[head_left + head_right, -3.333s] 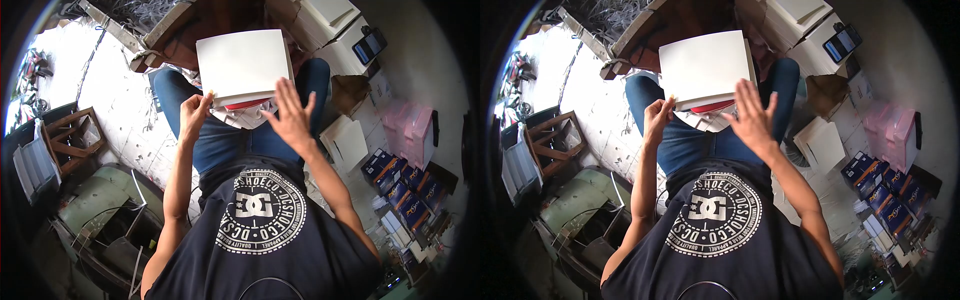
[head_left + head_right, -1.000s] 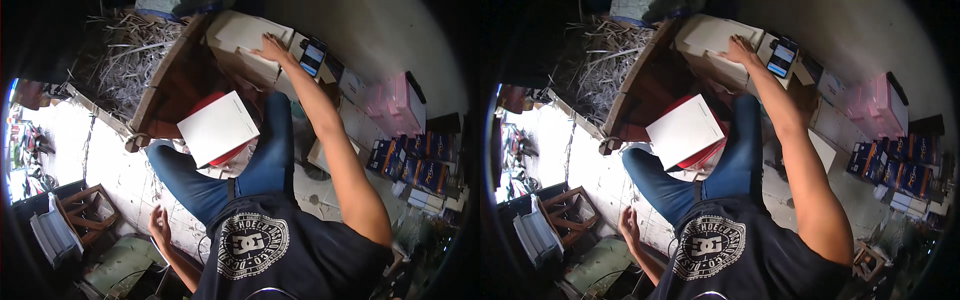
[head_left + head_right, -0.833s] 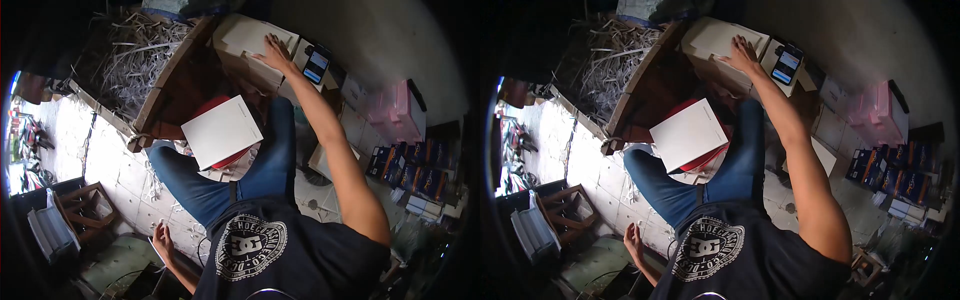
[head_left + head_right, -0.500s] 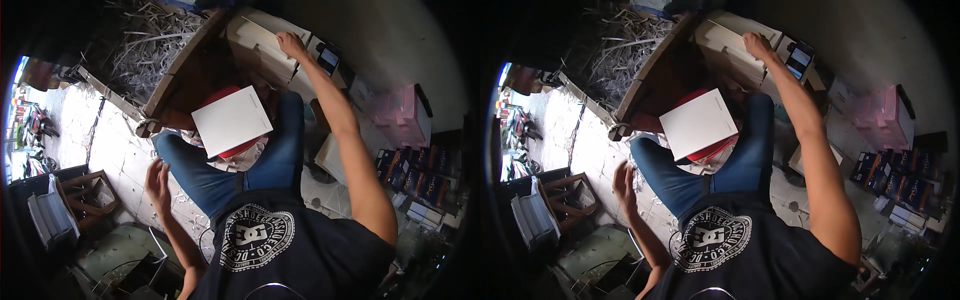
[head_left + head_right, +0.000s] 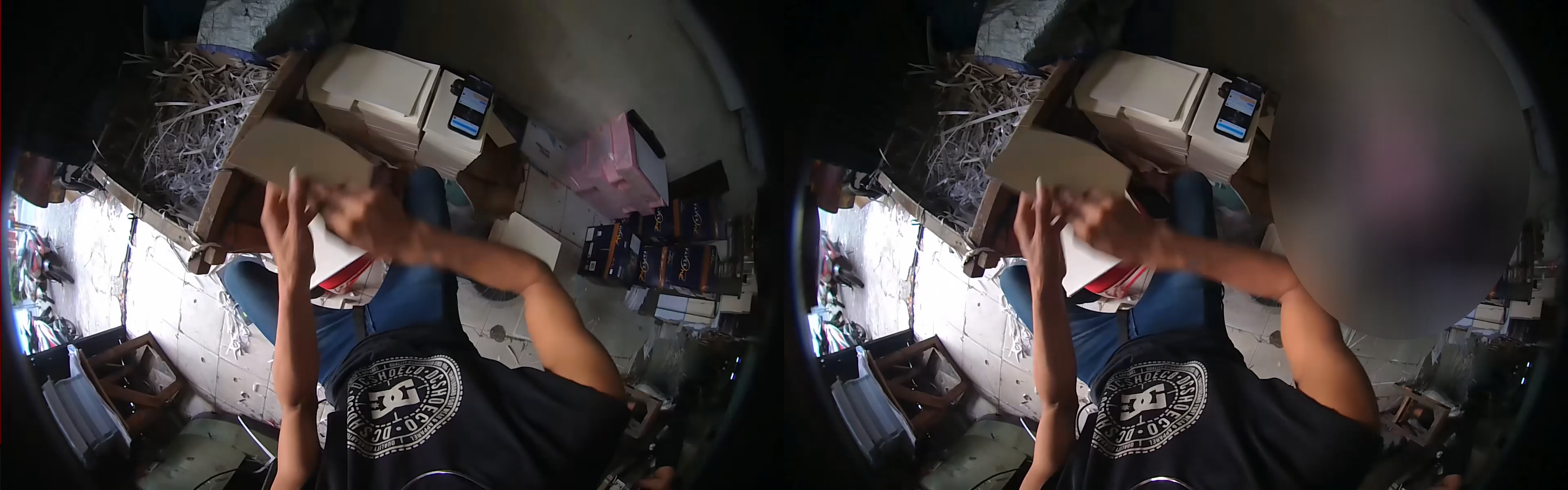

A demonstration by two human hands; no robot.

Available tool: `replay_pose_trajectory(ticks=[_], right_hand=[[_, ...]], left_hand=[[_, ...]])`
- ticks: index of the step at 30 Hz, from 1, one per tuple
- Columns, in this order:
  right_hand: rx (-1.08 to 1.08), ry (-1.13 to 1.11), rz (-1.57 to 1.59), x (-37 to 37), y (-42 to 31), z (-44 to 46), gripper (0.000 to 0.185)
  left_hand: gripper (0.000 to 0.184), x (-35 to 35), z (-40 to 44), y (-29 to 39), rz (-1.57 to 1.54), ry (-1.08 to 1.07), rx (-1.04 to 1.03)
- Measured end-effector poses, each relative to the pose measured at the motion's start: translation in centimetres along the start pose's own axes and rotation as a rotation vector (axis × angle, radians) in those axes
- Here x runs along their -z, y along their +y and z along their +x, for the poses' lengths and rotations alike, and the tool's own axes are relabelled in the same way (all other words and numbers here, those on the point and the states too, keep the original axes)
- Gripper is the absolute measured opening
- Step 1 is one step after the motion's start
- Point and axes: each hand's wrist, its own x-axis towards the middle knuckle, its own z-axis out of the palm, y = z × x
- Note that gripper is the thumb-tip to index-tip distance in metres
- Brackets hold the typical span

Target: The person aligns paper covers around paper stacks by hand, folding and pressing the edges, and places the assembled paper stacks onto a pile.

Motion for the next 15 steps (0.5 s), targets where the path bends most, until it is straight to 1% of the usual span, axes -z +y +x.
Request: replay_pose_trajectory(ticks=[1, 3, 4, 5, 7, 8, 9, 10, 13, 14, 15], right_hand=[[-0.028, -0.081, 0.127, 2.1, -3.0, 0.1, 0.043], [-0.103, -0.020, 0.263, 5.2, -4.7, 0.1, 0.049], [-0.166, 0.160, 0.133, 6.0, -5.1, 0.5, 0.057], [-0.218, 0.150, 0.066, 7.5, -5.5, 0.7, 0.059], [-0.263, 0.104, 0.394, 5.8, -5.9, -0.4, 0.054], [-0.311, -0.040, 0.622, 4.7, -6.1, -1.2, 0.041], [-0.338, 0.026, 0.817, 3.7, -6.5, -1.4, 0.028], [-0.422, 0.034, 0.840, 2.5, -6.9, -1.9, 0.024], [-0.641, 0.053, 0.990, -0.3, -8.3, -3.0, 0.018], [-0.708, 0.060, 1.049, -0.9, -8.6, -3.2, 0.017], [-0.732, 0.068, 1.071, -1.2, -8.9, -3.3, 0.017]], left_hand=[[0.031, 1.9, -0.6, -1.4, 0.178, 0.045, -0.222], [0.025, 3.6, -3.8, 0.6, 0.428, 0.121, -0.263], [0.023, 4.6, -5.3, 1.9, 0.545, 0.027, -0.248], [0.017, 6.1, -6.5, 2.7, 0.852, -0.098, -0.176], [0.017, 7.8, -8.1, 2.7, 0.954, -0.337, -0.133], [0.018, 7.9, -8.4, 2.7, 0.970, -0.330, -0.132], [0.021, 7.8, -8.6, 2.7, 0.986, -0.322, -0.135], [0.023, 7.7, -8.7, 2.6, 1.003, -0.314, -0.137], [0.031, 6.1, -8.0, 0.8, 0.983, -0.031, -0.487], [0.032, 6.3, -7.8, -0.3, 0.981, -0.060, -0.552], [0.027, 6.3, -8.0, -1.3, 0.994, -0.077, -0.562]])
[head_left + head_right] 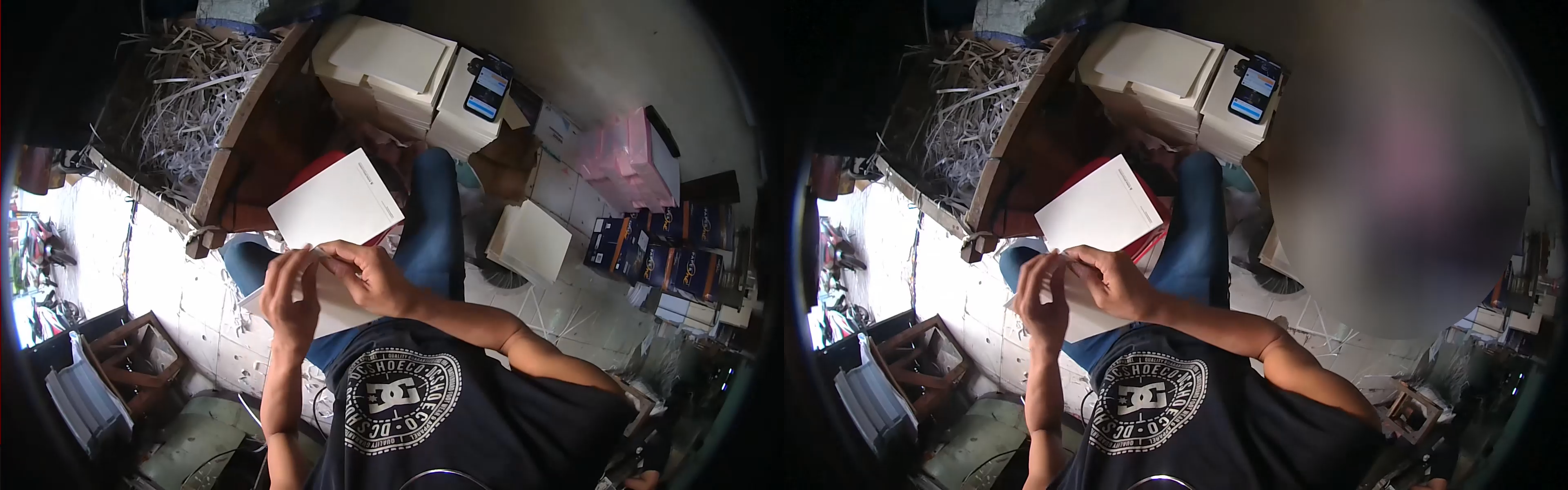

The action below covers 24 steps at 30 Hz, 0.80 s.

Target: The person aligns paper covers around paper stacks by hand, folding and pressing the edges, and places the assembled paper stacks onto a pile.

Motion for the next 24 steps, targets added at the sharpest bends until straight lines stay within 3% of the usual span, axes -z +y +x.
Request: replay_pose_trajectory(ticks=[3, 7, 10, 12, 13, 14, 15, 16, 17, 18, 19, 20, 21, 22, 24], right_hand=[[0.015, 0.081, 0.068, -0.7, 1.0, -0.6, 0.014], [-0.182, 0.075, 0.196, 0.3, 1.7, -1.6, 0.010], [-0.122, 0.096, 0.249, 0.8, 2.3, -1.9, 0.015], [-0.143, 0.102, 0.192, 2.0, 1.8, -2.3, 0.006], [-0.292, 0.140, 0.124, 2.9, 1.2, -2.9, 0.016], [-0.279, 0.211, 0.127, 4.1, 0.9, -3.7, 0.018], [-0.057, 0.277, 0.038, 5.8, 0.8, -4.4, 0.013], [-0.068, 0.340, 0.043, 7.5, 0.1, -5.6, 0.009], [-0.211, 0.456, 0.129, 9.4, -0.3, -7.5, 0.010], [-0.146, 0.447, 0.271, 11.6, -0.5, -8.8, 0.010], [-0.072, 0.489, 0.279, 13.3, -0.1, -9.9, 0.018], [-0.008, 0.448, 0.179, 15.3, 0.2, -10.8, 0.026], [0.036, 0.496, 0.189, 15.7, -0.4, -10.7, 0.025], [0.139, 0.458, 0.416, 16.6, 0.1, -11.3, 0.023], [0.239, 0.500, 0.574, 16.5, 0.1, -11.5, 0.030]], left_hand=[[0.025, -1.9, -1.0, 0.5, 0.014, 0.084, 0.039], [0.033, -2.3, -1.5, 1.4, -0.024, 0.011, 0.024], [0.030, -2.1, -0.8, 0.6, -0.189, -0.117, 0.025], [0.020, -1.5, 1.1, -0.4, -0.183, -0.111, -0.069], [0.017, -0.9, 2.8, -1.6, -0.074, -0.071, -0.224], [0.015, -0.7, 4.5, -4.6, -0.174, 0.100, -0.345], [0.015, 1.5, 7.4, -6.5, -0.078, 0.035, -0.284], [0.014, 3.1, 10.8, -9.2, 0.097, 0.177, -0.302], [0.016, 4.8, 14.3, -11.9, 0.271, 0.323, -0.296], [0.018, 7.4, 17.2, -17.2, 0.337, 0.283, -0.304], [0.018, 10.1, 19.8, -21.4, 0.577, 0.231, -0.159], [0.018, 11.9, 21.6, -24.5, 0.874, 0.318, -0.133], [0.041, 13.8, 22.7, -28.8, 0.940, 0.361, -0.025], [0.047, 14.4, 22.4, -26.7, 0.835, 0.464, 0.018], [0.081, 14.2, 22.2, -25.1, 0.664, 0.687, -0.086]])
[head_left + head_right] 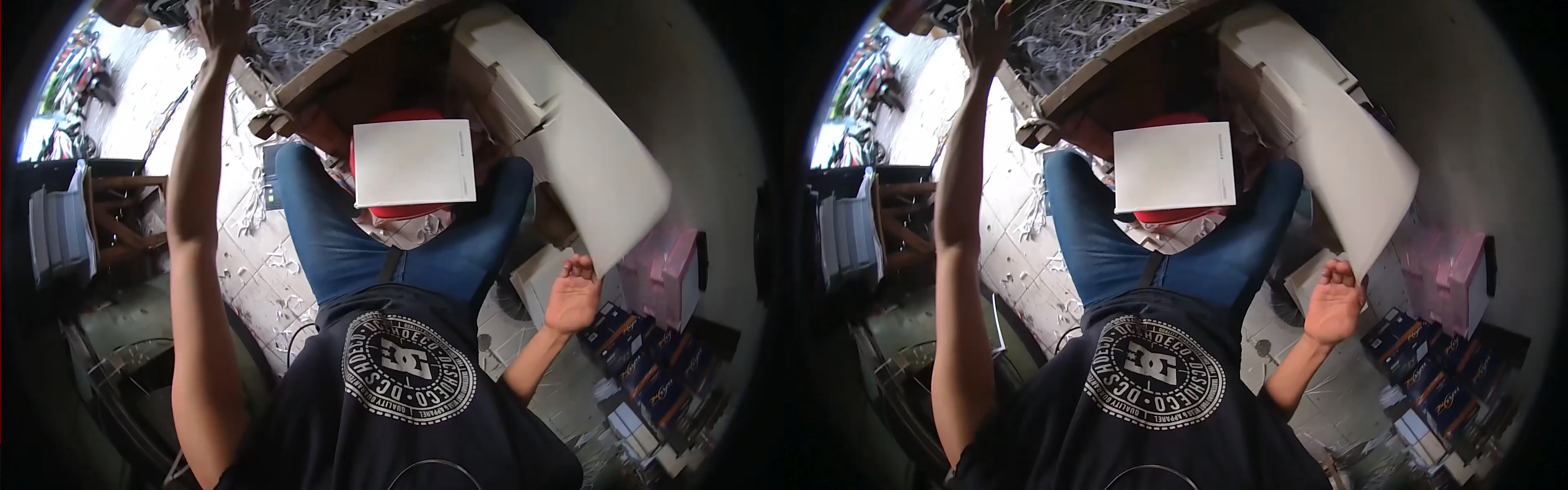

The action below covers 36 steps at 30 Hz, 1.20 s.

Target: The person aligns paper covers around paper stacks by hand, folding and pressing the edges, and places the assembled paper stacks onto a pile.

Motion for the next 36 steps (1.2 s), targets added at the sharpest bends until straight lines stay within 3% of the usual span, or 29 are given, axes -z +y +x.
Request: replay_pose_trajectory(ticks=[1, 2, 4, 5, 6, 7, 9, 10, 12, 14, 16, 19, 23, 36], right_hand=[[0.014, -0.140, 0.142, 0.4, 0.2, 0.7, 0.040], [0.018, -0.028, -0.171, 0.1, 1.1, 1.3, 0.039], [-0.005, 0.105, -0.662, -0.8, 3.8, 2.9, 0.037], [-0.037, 0.122, -0.837, -1.4, 5.3, 3.6, 0.036], [-0.098, 0.046, -0.868, -1.9, 7.0, 4.1, 0.035], [-0.226, 0.036, -0.630, -0.8, 9.1, 4.8, 0.029], [-0.437, -0.061, -0.285, -0.3, 11.8, 6.3, 0.015], [-0.409, -0.005, -0.241, -1.9, 12.3, 6.4, 0.010], [-0.287, -0.031, -0.380, -1.8, 14.6, 6.8, 0.008], [-0.207, -0.044, -0.488, -1.9, 17.0, 6.5, 0.008], [-0.168, -0.038, -0.545, -2.5, 18.6, 5.9, 0.009], [-0.130, 0.003, -0.575, -3.6, 20.0, 5.0, 0.012], [-0.108, 0.004, -0.642, -3.7, 20.9, 4.1, 0.013], [-0.072, -0.025, -0.710, -3.9, 21.2, 3.5, 0.012]], left_hand=[[0.060, 0.6, -1.1, 1.1, -0.048, -0.028, -0.028], [0.040, 1.9, -3.2, 2.7, -0.102, -0.061, -0.057], [0.027, 5.1, -9.8, 7.7, -0.405, -0.164, -0.012], [0.014, 7.6, -13.3, 10.7, -0.475, -0.348, 0.175], [0.011, 11.0, -15.0, 14.0, -0.350, -0.634, 0.306], [0.016, 11.1, -18.6, 13.6, -0.556, -0.542, 0.148], [0.020, 13.6, -24.8, 14.5, -0.629, -0.769, 0.465], [0.023, 15.0, -26.9, 15.0, -0.661, -0.827, 0.572], [0.030, 17.1, -29.5, 16.1, -0.610, -0.872, 0.727], [0.037, 17.8, -31.4, 17.3, -0.570, -0.728, 0.699], [0.034, 17.7, -31.9, 18.1, -0.453, -0.579, 0.557], [0.025, 17.7, -32.0, 18.6, -0.501, -0.522, 0.528], [0.016, 17.9, -32.5, 19.0, -0.497, -0.576, 0.567], [0.011, 17.2, -30.6, 16.5, -0.679, -0.810, 0.480]])
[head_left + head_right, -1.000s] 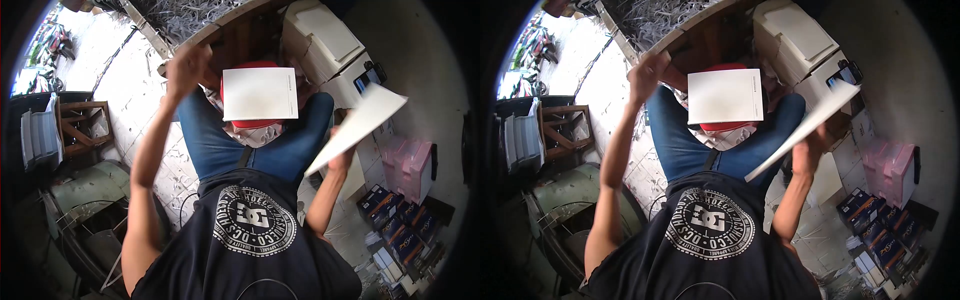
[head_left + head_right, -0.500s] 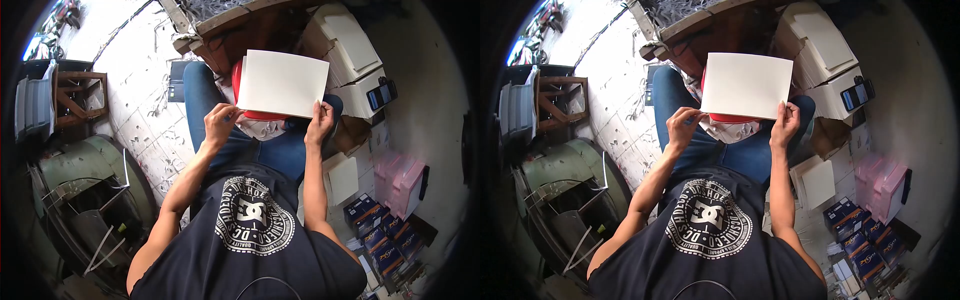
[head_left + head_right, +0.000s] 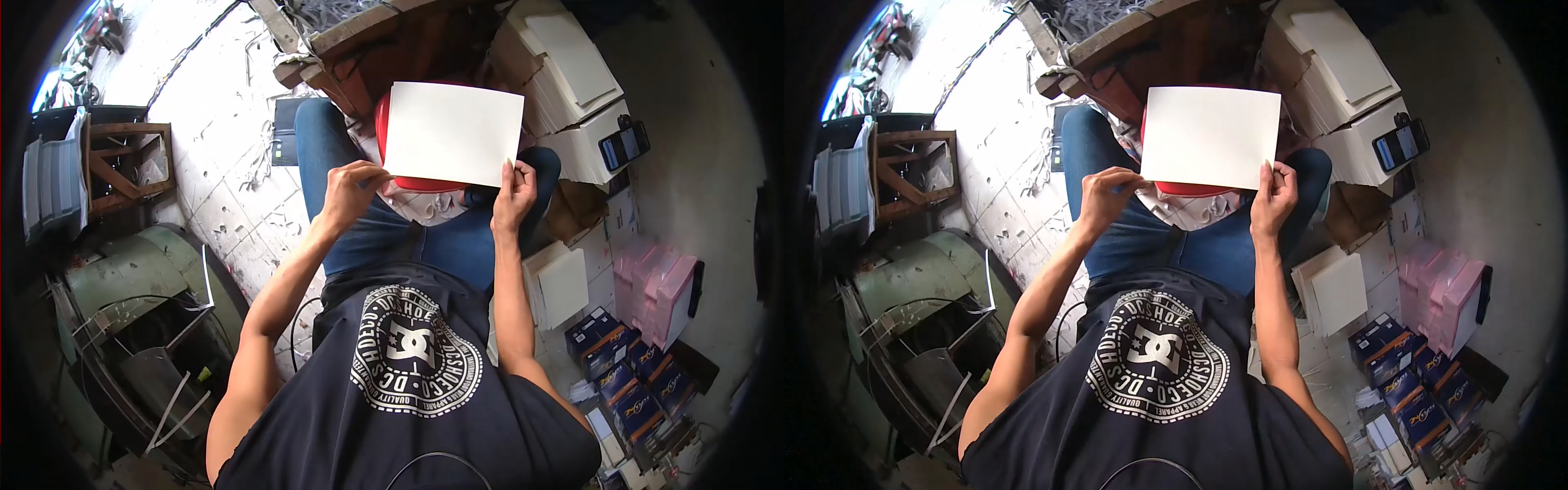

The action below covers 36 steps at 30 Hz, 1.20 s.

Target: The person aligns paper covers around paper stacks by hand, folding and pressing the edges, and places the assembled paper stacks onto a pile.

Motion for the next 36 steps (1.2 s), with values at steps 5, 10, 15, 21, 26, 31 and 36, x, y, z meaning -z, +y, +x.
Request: replay_pose_trajectory(ticks=[5, 10, 15, 21, 26, 31, 36], right_hand=[[0.009, -0.007, -0.050, 0.1, -0.2, 0.0, 0.013], [0.040, -0.004, -0.107, 0.1, -0.2, -0.1, 0.014], [0.037, -0.003, -0.123, 0.0, -0.1, -0.2, 0.013], [0.049, -0.008, -0.175, 0.2, -0.2, 0.1, 0.015], [0.057, -0.009, -0.191, -0.1, -0.9, 0.1, 0.016], [0.045, -0.012, -0.198, -0.3, -1.2, 0.1, 0.017], [0.057, 0.011, -0.203, -0.3, -0.9, 0.1, 0.018]], left_hand=[[0.008, 1.0, 1.2, 0.1, 0.024, -0.142, 0.074], [0.010, 0.6, 1.0, 0.6, 0.008, -0.120, 0.196], [0.015, -0.2, 0.3, 2.2, 0.028, 0.006, 0.256], [0.015, -0.2, 0.6, 1.3, 0.020, -0.016, 0.266], [0.013, -0.1, 0.7, 0.9, -0.003, -0.049, 0.285], [0.013, -0.1, 0.7, 1.0, 0.025, -0.046, 0.302], [0.021, -0.3, 0.9, 3.5, -0.036, -0.001, 0.442]])
